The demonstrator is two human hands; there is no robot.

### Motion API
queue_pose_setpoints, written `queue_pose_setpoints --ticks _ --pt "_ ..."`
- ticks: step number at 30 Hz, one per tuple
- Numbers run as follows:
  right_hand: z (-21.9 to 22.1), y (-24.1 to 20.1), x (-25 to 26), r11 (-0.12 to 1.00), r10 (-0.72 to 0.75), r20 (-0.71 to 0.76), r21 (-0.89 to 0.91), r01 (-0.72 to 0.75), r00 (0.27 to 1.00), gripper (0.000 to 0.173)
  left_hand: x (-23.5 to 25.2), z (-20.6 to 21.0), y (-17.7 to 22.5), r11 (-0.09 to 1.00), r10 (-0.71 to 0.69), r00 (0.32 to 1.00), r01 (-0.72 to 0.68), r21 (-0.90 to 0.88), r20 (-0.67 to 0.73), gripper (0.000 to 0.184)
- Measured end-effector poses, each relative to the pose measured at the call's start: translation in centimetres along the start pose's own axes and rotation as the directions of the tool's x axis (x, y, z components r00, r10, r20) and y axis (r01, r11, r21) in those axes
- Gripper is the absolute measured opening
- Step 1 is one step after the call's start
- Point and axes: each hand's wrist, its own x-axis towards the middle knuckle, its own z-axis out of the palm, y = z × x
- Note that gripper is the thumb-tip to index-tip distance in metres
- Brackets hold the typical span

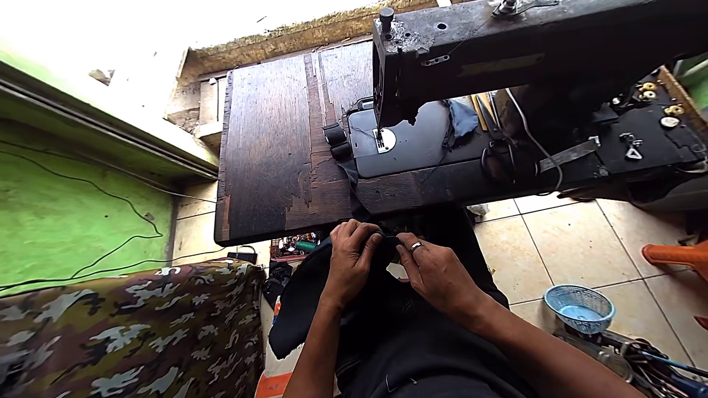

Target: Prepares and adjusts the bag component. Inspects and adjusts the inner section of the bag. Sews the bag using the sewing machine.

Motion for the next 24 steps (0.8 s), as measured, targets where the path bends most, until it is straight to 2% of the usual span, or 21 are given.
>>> queue_pose_setpoints --ticks 6,24 --pt "0.01 -0.47 -0.01 0.999 0.036 -0.01 -0.023 -0.036 0.999 0.032 -0.04 0.23 -0.09 1.0 0.006 1.0 -0.006 -0.002 -0.016 0.029" --pt "0.14 -0.54 0.08 0.998 0.026 -0.028 -0.056 -0.027 0.999 0.033 0.13 0.29 -0.11 1.0 -0.008 1.0 0.008 0.01 -0.014 0.03"
